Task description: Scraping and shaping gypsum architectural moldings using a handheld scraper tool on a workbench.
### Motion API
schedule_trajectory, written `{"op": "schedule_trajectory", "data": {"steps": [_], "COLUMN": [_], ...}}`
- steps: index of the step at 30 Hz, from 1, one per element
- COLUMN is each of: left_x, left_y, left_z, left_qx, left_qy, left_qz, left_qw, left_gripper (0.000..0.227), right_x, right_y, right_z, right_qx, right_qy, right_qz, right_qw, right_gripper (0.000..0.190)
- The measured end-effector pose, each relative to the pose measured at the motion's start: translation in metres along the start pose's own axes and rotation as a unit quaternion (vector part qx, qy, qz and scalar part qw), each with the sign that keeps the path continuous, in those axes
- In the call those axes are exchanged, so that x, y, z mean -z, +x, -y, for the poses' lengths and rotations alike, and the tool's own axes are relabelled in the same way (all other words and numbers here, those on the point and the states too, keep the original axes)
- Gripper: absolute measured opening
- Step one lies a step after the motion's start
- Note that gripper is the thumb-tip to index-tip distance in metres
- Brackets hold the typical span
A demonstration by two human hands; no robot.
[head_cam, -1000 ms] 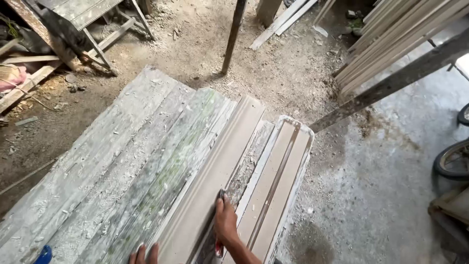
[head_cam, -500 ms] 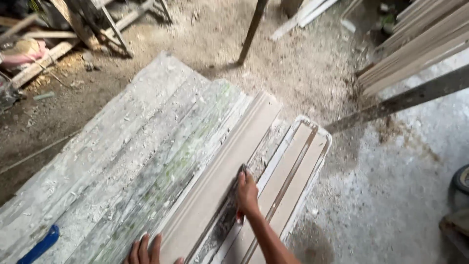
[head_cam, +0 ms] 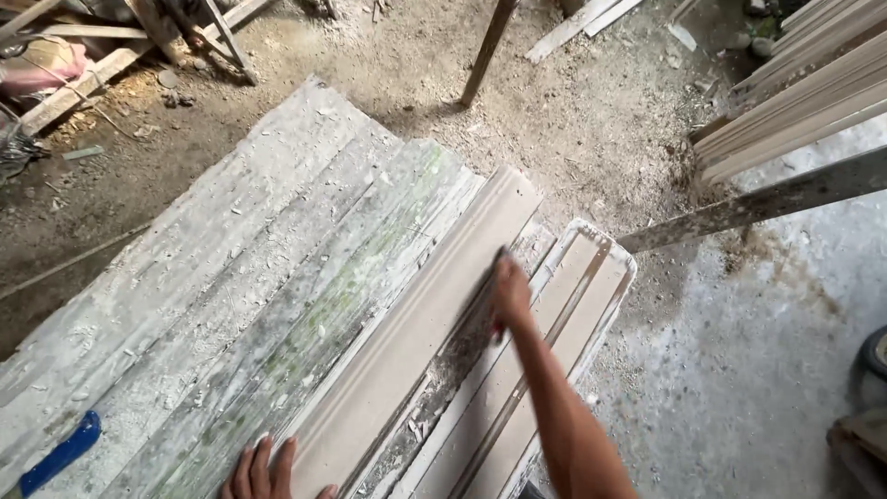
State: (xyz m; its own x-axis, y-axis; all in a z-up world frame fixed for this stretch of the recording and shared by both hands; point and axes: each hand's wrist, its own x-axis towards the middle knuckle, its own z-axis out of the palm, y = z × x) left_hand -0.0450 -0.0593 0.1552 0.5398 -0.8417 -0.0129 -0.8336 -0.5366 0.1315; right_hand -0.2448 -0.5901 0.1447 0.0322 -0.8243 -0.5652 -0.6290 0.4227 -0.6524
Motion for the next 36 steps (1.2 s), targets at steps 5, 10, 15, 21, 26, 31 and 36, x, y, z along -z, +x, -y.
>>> {"op": "schedule_trajectory", "data": {"steps": [5, 10, 15, 21, 26, 31, 36], "left_x": [0.028, -0.005, 0.011, 0.016, 0.029, 0.042, 0.054], "left_y": [0.001, 0.0, -0.001, 0.007, 0.014, 0.019, 0.01], "left_z": [-0.02, 0.004, -0.008, -0.012, -0.019, -0.032, -0.033], "left_qx": [0.042, 0.014, -0.007, 0.009, 0.005, 0.02, 0.044], "left_qy": [-0.001, -0.005, -0.022, -0.027, -0.023, -0.053, -0.025], "left_qz": [0.018, -0.009, -0.053, -0.049, -0.065, -0.116, -0.057], "left_qw": [0.999, 1.0, 0.998, 0.998, 0.998, 0.992, 0.997], "left_gripper": [0.091, 0.093, 0.089, 0.089, 0.089, 0.085, 0.084], "right_x": [0.049, 0.005, 0.032, -0.002, 0.028, 0.058, -0.033], "right_y": [0.107, 0.035, 0.111, 0.061, 0.122, 0.075, -0.145], "right_z": [0.017, -0.006, -0.012, -0.038, -0.016, 0.02, 0.001], "right_qx": [0.038, 0.068, 0.119, 0.08, 0.098, -0.082, -0.208], "right_qy": [0.145, -0.029, 0.019, 0.105, -0.075, 0.296, 0.4], "right_qz": [0.042, -0.027, -0.012, 0.018, -0.007, 0.116, -0.007], "right_qw": [0.988, 0.997, 0.993, 0.991, 0.992, 0.944, 0.893], "right_gripper": [0.04, 0.053, 0.049, 0.047, 0.044, 0.04, 0.041]}}
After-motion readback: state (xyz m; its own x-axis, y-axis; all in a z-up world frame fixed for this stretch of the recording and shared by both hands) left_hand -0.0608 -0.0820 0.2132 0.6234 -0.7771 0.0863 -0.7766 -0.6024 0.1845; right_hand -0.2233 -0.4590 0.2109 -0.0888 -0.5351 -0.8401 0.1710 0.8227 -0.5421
